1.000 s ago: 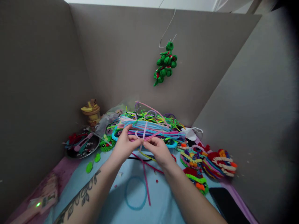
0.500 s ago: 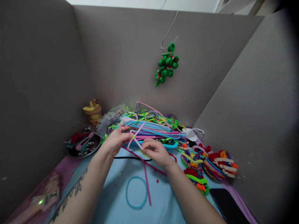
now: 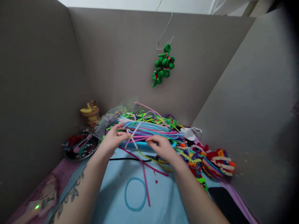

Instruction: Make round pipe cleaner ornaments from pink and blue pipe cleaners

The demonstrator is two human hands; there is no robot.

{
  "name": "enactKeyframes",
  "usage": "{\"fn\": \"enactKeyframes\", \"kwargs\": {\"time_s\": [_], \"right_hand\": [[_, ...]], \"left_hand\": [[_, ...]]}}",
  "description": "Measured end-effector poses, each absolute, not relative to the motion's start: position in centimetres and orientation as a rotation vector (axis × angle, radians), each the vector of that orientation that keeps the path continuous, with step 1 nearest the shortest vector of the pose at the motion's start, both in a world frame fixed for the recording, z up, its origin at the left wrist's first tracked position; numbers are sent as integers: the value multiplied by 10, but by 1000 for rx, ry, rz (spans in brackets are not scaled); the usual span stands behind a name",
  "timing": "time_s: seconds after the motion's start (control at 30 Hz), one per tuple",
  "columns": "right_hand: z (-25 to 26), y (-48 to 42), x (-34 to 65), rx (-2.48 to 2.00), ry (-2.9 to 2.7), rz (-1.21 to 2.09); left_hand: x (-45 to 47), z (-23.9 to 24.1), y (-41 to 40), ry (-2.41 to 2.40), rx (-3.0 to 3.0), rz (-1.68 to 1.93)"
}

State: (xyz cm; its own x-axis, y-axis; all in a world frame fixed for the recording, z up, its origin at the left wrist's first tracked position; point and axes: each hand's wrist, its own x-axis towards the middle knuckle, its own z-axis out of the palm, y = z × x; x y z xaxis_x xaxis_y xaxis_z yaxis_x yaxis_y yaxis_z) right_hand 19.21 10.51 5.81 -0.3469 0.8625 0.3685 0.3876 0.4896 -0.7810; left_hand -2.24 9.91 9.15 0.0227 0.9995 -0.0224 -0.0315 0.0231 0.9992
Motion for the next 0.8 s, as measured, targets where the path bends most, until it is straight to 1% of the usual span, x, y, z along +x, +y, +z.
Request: {"fn": "enactKeyframes", "kwargs": {"time_s": [0.07, 0.13, 0.23, 0.3, 0.37, 0.5, 0.57, 0.67, 0.8], "right_hand": [[60, 108, 197, -1125, -1709, 793], [63, 106, 197, -1090, -1617, 931], [66, 97, 188, -1025, -1721, 1118], [65, 91, 179, -1027, -1778, 1164], [62, 88, 172, -1061, -1737, 1166], [59, 89, 166, -1104, -1542, 1079], [60, 89, 166, -1109, -1475, 1003], [62, 87, 164, -1098, -1456, 960], [61, 84, 158, -1067, -1525, 991]], "left_hand": [[-20, 94, 95, 1186, 1271, 1115], [-16, 94, 92, 1181, 1328, 1052], [-10, 91, 88, 1125, 1385, 1002], [-8, 87, 88, 1071, 1406, 993], [-7, 86, 89, 1066, 1425, 1052], [-7, 90, 91, 1251, 1470, 1389], [-7, 93, 89, 1325, 1499, 1378], [-1, 93, 84, 1307, 1528, 1224], [8, 87, 82, 1235, 1472, 1275]]}}
